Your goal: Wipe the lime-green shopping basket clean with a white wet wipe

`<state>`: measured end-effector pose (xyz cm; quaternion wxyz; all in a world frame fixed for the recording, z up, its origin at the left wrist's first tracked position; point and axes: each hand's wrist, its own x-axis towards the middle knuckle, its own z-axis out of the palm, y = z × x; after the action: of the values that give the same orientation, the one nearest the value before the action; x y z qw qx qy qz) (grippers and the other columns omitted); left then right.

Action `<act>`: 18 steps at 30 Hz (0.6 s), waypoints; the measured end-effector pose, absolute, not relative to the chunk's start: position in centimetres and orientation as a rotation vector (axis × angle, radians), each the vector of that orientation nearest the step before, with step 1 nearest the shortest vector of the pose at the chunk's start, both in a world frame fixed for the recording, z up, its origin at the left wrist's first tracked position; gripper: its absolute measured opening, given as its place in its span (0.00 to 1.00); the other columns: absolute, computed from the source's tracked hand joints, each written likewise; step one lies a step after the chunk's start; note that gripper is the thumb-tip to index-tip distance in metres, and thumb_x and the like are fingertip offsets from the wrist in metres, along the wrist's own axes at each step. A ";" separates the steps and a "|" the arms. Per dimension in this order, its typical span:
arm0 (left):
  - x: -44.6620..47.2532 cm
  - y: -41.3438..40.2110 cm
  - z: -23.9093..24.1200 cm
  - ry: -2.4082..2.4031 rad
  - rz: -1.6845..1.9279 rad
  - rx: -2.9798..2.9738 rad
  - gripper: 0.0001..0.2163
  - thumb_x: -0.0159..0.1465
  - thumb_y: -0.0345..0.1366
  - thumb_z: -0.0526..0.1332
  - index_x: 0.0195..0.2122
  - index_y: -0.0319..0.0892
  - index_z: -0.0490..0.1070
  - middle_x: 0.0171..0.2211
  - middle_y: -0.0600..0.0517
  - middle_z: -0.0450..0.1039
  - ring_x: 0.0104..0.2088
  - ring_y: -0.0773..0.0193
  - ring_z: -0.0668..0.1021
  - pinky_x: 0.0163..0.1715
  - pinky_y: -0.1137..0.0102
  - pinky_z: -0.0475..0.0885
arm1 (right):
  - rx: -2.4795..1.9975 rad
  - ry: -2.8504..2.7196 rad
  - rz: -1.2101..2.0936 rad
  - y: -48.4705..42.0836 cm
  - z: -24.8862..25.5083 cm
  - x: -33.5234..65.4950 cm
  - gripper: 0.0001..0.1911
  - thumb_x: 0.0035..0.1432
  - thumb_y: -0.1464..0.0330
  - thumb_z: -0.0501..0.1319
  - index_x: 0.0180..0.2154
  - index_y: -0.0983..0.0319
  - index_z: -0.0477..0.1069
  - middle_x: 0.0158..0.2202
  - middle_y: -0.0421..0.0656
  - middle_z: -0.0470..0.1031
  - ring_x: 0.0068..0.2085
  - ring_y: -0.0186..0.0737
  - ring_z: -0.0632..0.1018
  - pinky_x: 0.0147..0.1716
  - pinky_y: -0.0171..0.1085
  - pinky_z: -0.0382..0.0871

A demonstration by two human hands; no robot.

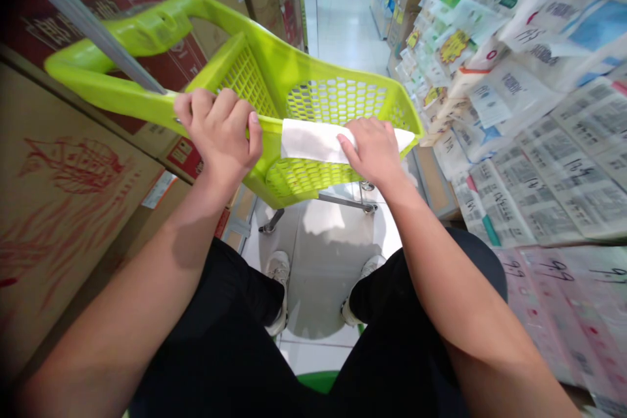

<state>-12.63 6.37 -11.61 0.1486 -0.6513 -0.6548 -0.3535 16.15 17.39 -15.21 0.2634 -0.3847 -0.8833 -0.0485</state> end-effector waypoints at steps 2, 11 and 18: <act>-12.7 6.5 -11.6 -1.901 -1.000 -1.851 0.20 0.77 0.56 0.49 0.48 0.54 0.77 0.55 0.48 0.80 0.67 0.35 0.67 0.66 0.33 0.46 | -1.080 -2.361 -0.153 17.8 -15.5 16.6 0.38 0.79 0.46 0.36 0.53 0.59 0.78 0.50 0.56 0.82 0.54 0.63 0.77 0.56 0.59 0.65; -11.1 5.6 -11.9 -1.888 -0.905 -1.842 0.19 0.76 0.58 0.50 0.51 0.57 0.76 0.56 0.51 0.80 0.70 0.38 0.66 0.68 0.36 0.47 | -0.851 -2.476 -0.103 15.5 -13.5 10.8 0.38 0.80 0.45 0.36 0.54 0.59 0.77 0.49 0.53 0.84 0.51 0.56 0.79 0.50 0.49 0.66; -10.9 5.7 -11.7 -1.862 -0.890 -1.855 0.18 0.77 0.57 0.50 0.50 0.58 0.76 0.54 0.50 0.81 0.67 0.37 0.70 0.66 0.36 0.50 | -0.921 -2.519 -0.077 16.9 -11.3 9.5 0.47 0.73 0.33 0.34 0.39 0.56 0.80 0.38 0.49 0.84 0.40 0.52 0.79 0.38 0.46 0.62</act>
<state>-10.86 5.66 -11.68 0.1823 -0.6573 -0.6599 -0.3152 9.52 16.89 -11.30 0.2272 -0.3341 -0.9143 -0.0280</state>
